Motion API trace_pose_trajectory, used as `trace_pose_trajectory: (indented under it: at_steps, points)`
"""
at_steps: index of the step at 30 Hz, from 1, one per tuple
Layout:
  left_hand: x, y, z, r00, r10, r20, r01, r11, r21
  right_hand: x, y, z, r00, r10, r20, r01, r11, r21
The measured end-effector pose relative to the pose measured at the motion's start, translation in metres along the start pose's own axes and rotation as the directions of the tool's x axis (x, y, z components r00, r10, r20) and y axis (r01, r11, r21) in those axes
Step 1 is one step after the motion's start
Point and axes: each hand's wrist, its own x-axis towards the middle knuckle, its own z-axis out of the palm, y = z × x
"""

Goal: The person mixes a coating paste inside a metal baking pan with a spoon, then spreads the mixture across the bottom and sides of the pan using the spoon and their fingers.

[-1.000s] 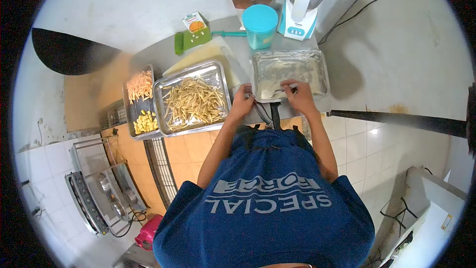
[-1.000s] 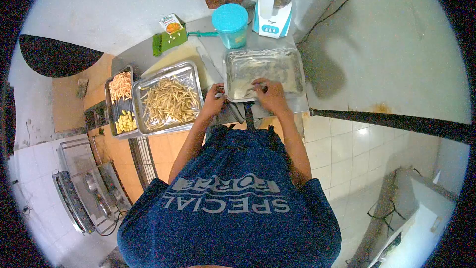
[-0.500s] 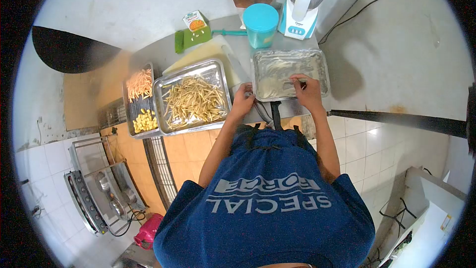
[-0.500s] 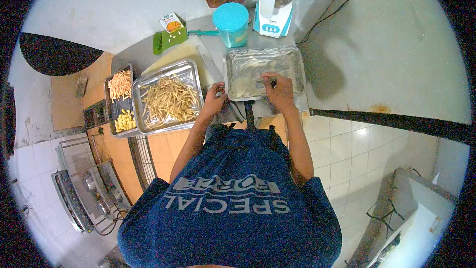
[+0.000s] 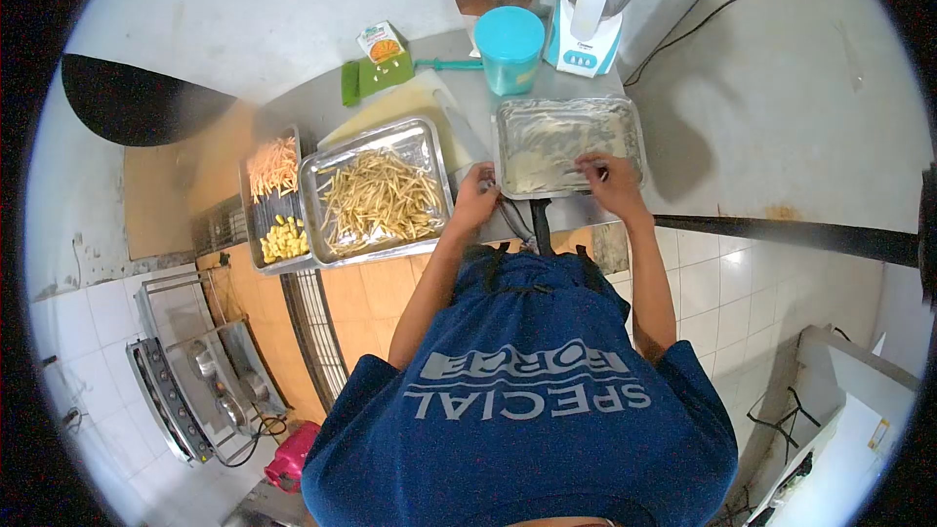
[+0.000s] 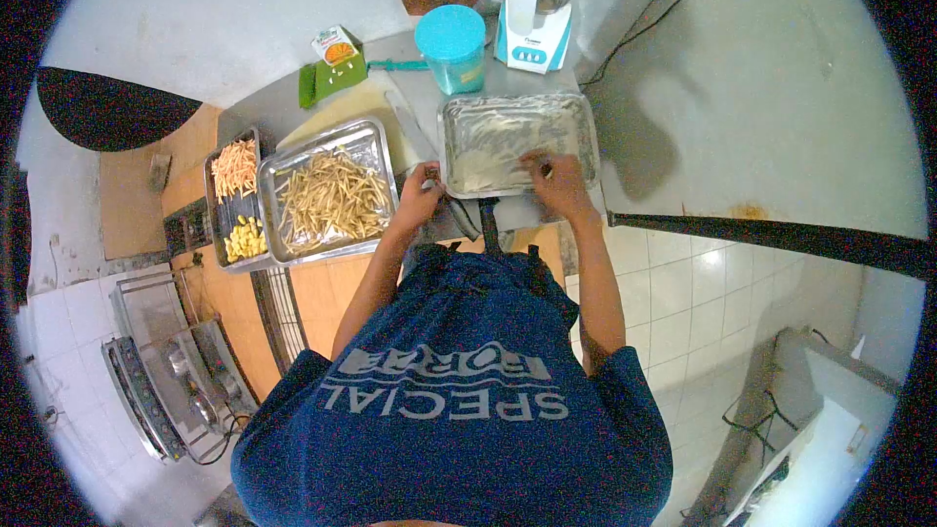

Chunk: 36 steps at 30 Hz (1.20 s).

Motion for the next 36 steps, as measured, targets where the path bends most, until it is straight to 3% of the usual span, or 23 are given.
trace_pose_trajectory:
  at_steps: [1,5,7,8,11,13,17,19,23,25,26,28,29,31,32,34,36]
  points:
    - [0.000,-0.005,0.000,0.997,0.072,-0.008,-0.072,0.997,0.015,0.002,0.004,-0.003,0.997,-0.019,-0.077,0.015,0.998,-0.056]
    - [0.002,-0.005,0.000,0.999,0.030,-0.010,-0.030,0.999,-0.033,-0.009,-0.002,-0.005,0.996,0.012,-0.085,-0.017,0.998,-0.058]
    - [-0.002,0.011,0.000,0.998,-0.069,-0.005,0.069,0.998,0.006,-0.016,0.003,0.001,0.998,-0.034,0.051,0.026,0.987,0.162]
    - [0.000,0.005,0.001,0.998,-0.070,-0.002,0.070,0.998,0.006,-0.015,0.010,0.003,0.998,-0.031,0.050,0.022,0.987,0.161]
    - [0.004,-0.014,0.001,0.999,0.032,-0.002,-0.032,0.999,0.024,-0.011,0.024,0.004,0.995,-0.078,-0.062,0.083,0.993,0.086]
    - [0.001,0.001,-0.001,0.998,-0.056,0.016,0.056,0.998,-0.002,-0.015,0.012,-0.002,0.996,0.060,-0.063,-0.048,0.981,0.186]
    - [-0.003,0.016,0.000,0.997,-0.062,0.045,0.061,0.998,0.019,-0.023,0.028,0.007,0.999,-0.002,0.050,-0.009,0.974,0.224]
    - [-0.007,0.026,0.002,0.977,-0.214,0.016,0.215,0.974,-0.076,-0.020,0.033,0.008,0.994,-0.036,-0.105,0.057,0.977,0.204]
    - [-0.005,0.014,0.000,0.998,-0.047,0.033,0.048,0.998,-0.037,-0.030,0.009,0.001,0.987,0.061,-0.148,-0.006,0.938,0.347]
    - [-0.005,0.027,0.002,0.991,-0.131,0.032,0.132,0.991,-0.023,-0.033,0.011,0.002,0.999,0.043,0.029,-0.048,0.979,0.198]
    - [-0.006,0.034,0.003,0.991,-0.129,0.037,0.130,0.991,-0.023,-0.032,0.013,0.001,0.999,0.046,0.024,-0.050,0.979,0.197]
    - [-0.013,0.051,0.005,0.978,-0.204,0.032,0.206,0.974,-0.090,-0.028,0.023,0.002,0.993,0.004,-0.119,0.007,0.996,0.093]
    - [-0.012,0.043,0.004,0.978,-0.208,0.029,0.210,0.973,-0.091,-0.026,0.027,0.005,0.993,0.004,-0.114,0.006,0.996,0.094]
    - [-0.007,0.030,0.001,0.992,-0.116,0.043,0.119,0.989,-0.091,-0.022,0.028,0.009,0.962,-0.043,-0.271,0.110,0.965,0.237]
    - [-0.005,0.023,0.001,0.993,-0.114,0.043,0.118,0.989,-0.091,-0.022,0.030,0.009,0.961,-0.044,-0.272,0.112,0.965,0.237]
    - [-0.004,0.023,0.002,0.990,-0.134,0.046,0.138,0.987,-0.086,-0.024,0.022,0.006,0.983,0.089,-0.163,-0.061,0.984,0.169]
    - [-0.003,0.020,0.002,0.990,-0.130,0.044,0.133,0.990,-0.056,-0.022,0.022,0.018,0.973,0.039,-0.226,0.019,0.968,0.252]
